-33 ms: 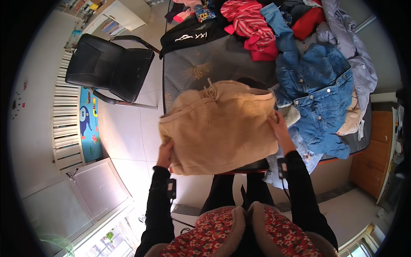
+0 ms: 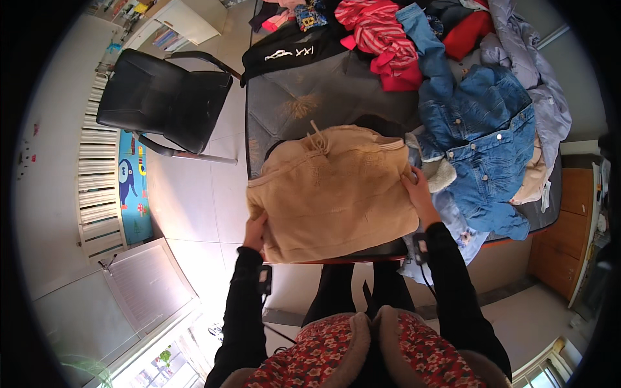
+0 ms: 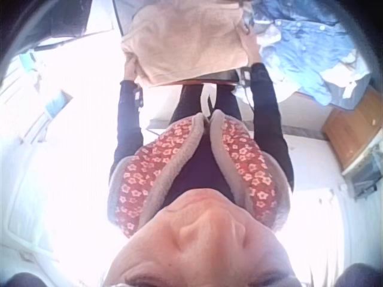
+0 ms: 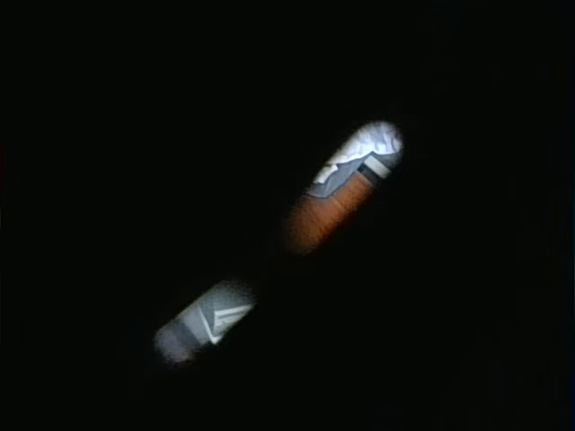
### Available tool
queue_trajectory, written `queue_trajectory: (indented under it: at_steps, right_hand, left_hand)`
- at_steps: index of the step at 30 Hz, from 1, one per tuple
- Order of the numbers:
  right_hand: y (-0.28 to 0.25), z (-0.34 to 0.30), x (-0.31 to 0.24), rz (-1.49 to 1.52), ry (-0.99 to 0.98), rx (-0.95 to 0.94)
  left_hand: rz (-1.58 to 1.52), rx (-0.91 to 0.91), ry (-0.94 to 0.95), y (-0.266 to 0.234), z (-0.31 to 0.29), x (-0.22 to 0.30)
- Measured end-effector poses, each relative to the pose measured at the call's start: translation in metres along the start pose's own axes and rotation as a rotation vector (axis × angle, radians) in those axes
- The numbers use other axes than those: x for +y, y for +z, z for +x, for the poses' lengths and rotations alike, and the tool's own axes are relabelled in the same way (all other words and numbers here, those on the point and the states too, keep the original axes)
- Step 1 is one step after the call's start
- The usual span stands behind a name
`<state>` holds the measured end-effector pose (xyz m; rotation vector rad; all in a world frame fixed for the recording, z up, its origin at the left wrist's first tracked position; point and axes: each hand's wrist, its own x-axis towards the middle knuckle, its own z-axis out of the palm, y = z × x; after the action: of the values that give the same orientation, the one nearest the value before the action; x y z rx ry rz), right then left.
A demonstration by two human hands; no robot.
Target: The person folds a beige sweater and a denim jacket on a bed, then carries the folded jacket to a drawer and places it inside. The person then returns to the bed and picks up a grey puffer jacket.
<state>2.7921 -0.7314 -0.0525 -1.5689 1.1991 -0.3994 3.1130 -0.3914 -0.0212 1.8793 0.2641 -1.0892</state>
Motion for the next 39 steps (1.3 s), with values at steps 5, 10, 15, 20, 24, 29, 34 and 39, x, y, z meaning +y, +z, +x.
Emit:
queue_trajectory:
  at_steps: [5, 10, 15, 20, 24, 29, 34, 39]
  right_hand:
    - [0.030, -0.007, -0.010, -0.271, -0.205, 0.326]
    - [0.059, -0.063, -0.084, -0.779, -0.631, 0.131]
    - [0.083, -0.039, -0.079, -1.027, -0.487, -0.047]
    - [0.090, -0.009, -0.034, -1.017, -0.445, -0.105]
    - [0.101, 0.005, -0.012, -1.014, -0.467, -0.098]
    - [0.100, 0.011, -0.017, -0.938, -0.488, -0.105]
    - [0.044, -0.015, -0.026, -0.657, -0.550, -0.176]
    - [-0.080, -0.065, 0.018, -0.924, -0.186, 0.416]
  left_hand:
    - [0.138, 0.239, 0.307, 0.015, 0.050, -0.031]
    - [0.781, 0.373, 1.002, 0.046, -0.022, 0.001]
    - [1.396, 0.217, 0.930, 0.094, -0.018, 0.006]
    - [1.455, 0.238, 0.977, 0.116, 0.034, -0.012]
    - [1.544, 0.276, 0.974, 0.122, 0.060, -0.027]
    - [1.589, 0.272, 0.966, 0.125, 0.072, -0.030]
    - [1.549, 0.186, 0.941, 0.112, 0.048, -0.007]
    - [1.236, 0.136, 0.937, 0.107, -0.008, 0.020]
